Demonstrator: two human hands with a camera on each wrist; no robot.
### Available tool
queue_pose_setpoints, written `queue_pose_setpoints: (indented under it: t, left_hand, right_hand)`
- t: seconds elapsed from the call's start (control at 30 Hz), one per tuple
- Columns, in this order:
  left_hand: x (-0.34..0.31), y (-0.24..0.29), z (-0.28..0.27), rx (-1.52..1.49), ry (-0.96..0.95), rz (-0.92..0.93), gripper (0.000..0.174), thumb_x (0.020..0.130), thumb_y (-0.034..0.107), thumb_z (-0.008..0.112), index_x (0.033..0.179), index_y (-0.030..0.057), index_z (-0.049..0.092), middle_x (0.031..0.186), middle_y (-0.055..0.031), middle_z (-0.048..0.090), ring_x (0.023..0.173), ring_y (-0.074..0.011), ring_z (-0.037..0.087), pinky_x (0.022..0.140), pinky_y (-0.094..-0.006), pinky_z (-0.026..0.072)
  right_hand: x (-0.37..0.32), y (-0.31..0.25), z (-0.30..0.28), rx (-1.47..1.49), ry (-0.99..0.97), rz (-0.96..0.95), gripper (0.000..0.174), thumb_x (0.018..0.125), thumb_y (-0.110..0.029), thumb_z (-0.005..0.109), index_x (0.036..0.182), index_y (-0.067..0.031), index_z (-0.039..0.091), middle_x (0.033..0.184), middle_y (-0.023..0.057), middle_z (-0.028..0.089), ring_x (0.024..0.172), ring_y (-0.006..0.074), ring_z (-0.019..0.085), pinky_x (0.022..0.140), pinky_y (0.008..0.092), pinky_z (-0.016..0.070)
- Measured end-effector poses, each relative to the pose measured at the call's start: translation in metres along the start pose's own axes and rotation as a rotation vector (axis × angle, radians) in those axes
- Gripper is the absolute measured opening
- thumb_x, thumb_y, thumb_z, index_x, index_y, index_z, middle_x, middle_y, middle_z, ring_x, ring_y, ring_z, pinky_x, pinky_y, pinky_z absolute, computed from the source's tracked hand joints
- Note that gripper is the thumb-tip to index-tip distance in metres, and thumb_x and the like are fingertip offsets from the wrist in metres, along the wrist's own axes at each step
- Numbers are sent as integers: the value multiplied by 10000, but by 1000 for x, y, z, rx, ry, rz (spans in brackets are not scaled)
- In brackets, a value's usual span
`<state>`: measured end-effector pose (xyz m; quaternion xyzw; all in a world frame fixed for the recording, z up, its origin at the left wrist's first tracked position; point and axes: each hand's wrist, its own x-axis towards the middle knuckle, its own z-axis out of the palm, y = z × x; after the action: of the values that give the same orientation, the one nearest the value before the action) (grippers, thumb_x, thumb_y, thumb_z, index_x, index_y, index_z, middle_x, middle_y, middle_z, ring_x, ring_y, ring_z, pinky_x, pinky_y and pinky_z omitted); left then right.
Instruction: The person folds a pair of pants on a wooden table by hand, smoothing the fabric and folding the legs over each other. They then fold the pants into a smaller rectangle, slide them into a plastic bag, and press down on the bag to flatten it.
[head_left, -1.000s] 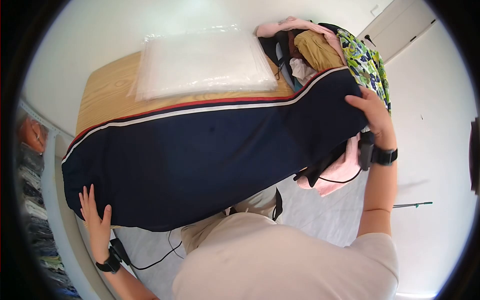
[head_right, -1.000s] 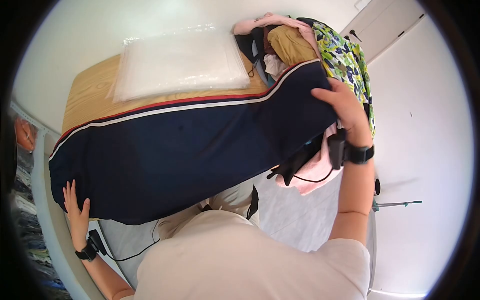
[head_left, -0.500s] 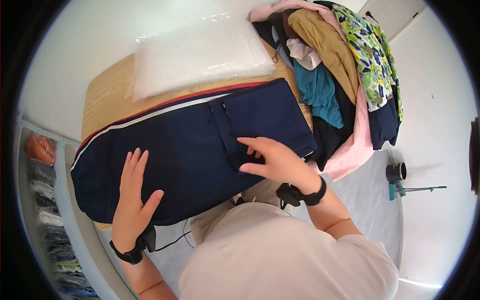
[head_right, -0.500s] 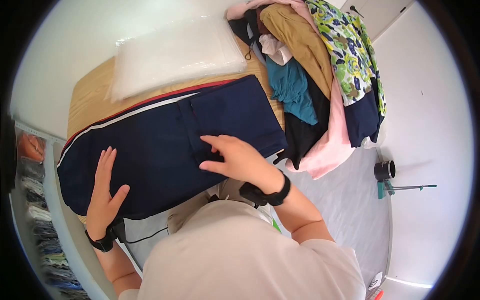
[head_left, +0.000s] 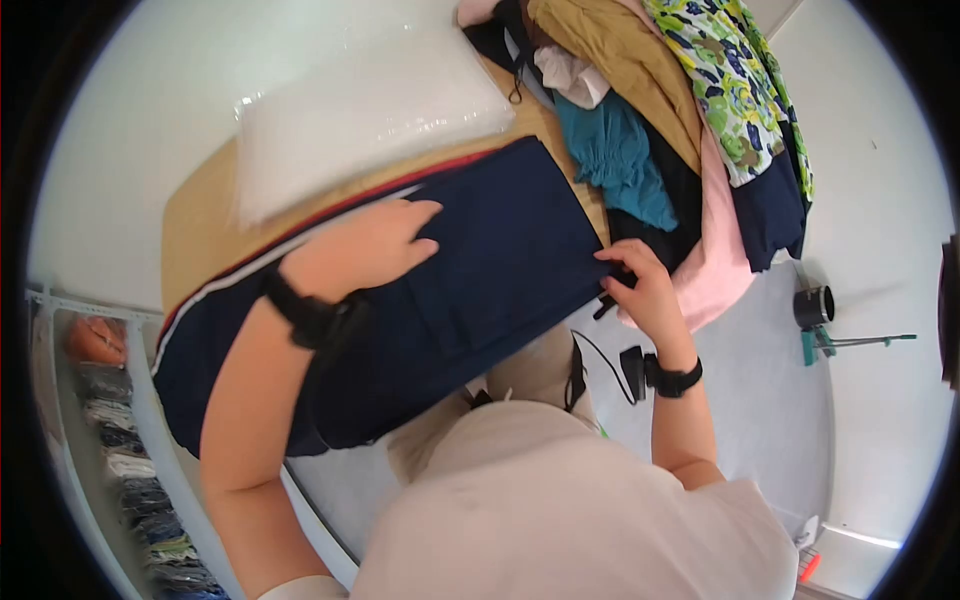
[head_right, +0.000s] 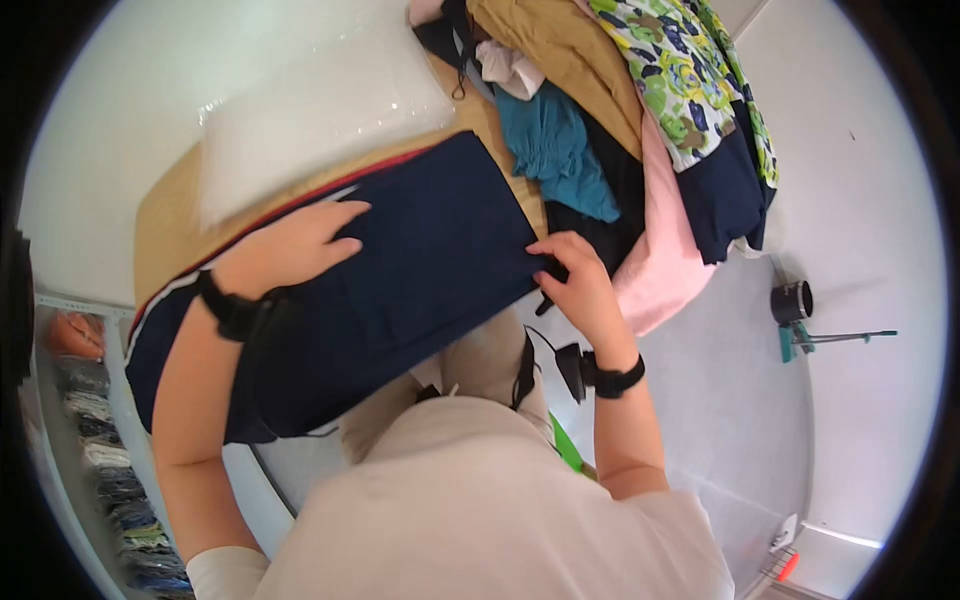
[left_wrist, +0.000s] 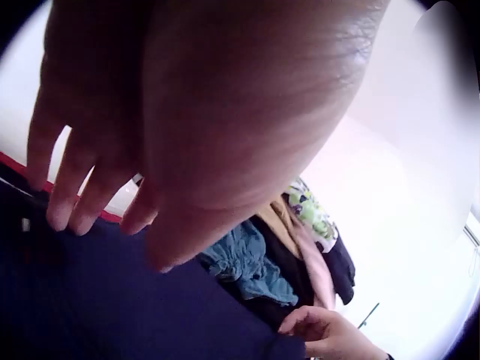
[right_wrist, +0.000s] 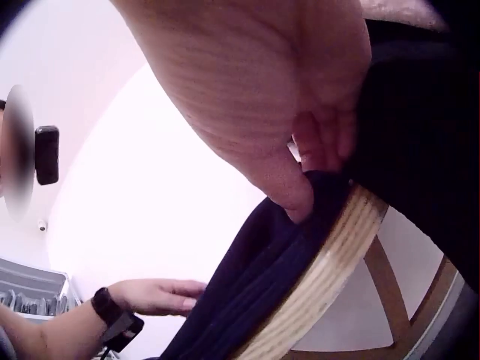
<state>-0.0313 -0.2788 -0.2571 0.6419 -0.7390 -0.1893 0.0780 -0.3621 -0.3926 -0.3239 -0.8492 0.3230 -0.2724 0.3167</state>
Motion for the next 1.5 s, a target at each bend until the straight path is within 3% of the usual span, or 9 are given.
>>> queue_pose_setpoints:
  t: [0.13,0.23,0.33,0.5,0.63,0.83,1.13,1.33,1.5]
  left_hand:
    - [75,13,1,133,-106,-79,405,913,227,549,1253,10,513,1191,-212,561,1127,-359,522,975,-400,410]
    - [125,12,16,106,120,29,353,911,235,553,1195,26,560,1091,-206,579,1051,-367,544,921,-407,436]
    - [166,18,36,144,430,68,246,858,243,620,1009,49,638,902,-196,597,878,-368,584,794,-432,479]
    - [201,19,49,138,401,5,188,841,196,642,886,18,603,864,-194,601,841,-383,588,750,-447,476]
    - [207,10,50,50,307,-54,173,869,167,598,855,1,549,852,-222,611,844,-410,580,733,-464,462]
    - [214,10,44,68,453,-127,199,919,181,530,877,-13,506,867,-253,617,866,-439,578,734,-488,452]
    - [202,13,28,-88,226,-268,296,894,264,599,977,-20,595,926,-222,652,885,-374,620,779,-410,478]
    - [153,-3,-3,-18,-217,-417,262,871,233,633,1000,5,622,877,-150,656,850,-241,618,772,-340,474]
    - [113,7,-8,-94,350,-247,221,881,161,621,1067,42,614,919,-116,652,843,-184,612,774,-302,477]
  right_hand:
    - [-1,1,7,87,109,111,221,705,61,659,913,2,617,887,102,583,838,237,610,740,291,483]
    - [-3,11,10,73,151,143,205,701,63,658,890,0,610,847,103,584,829,263,606,729,315,485]
    - [-6,19,17,62,283,-78,190,680,51,662,851,-8,604,830,103,574,796,310,574,731,366,484]
    - [-18,19,16,77,418,27,214,650,3,705,829,-12,591,888,116,575,840,299,564,720,363,480]
    - [-19,38,17,1,377,-127,201,671,-11,713,837,-14,600,880,110,587,795,285,564,705,355,474]
    - [-31,58,19,-4,420,-261,155,700,-16,703,828,-20,615,878,94,597,754,270,562,681,350,462]
    - [-20,33,10,-11,388,-265,257,675,-18,679,924,-74,654,980,69,617,937,251,574,772,373,445]
    - [-13,48,23,-5,294,-314,261,672,-6,669,923,-78,675,995,50,640,968,245,588,800,371,447]
    - [-15,50,23,-38,298,-325,261,678,-6,677,933,-62,677,992,60,652,969,250,603,833,374,453]
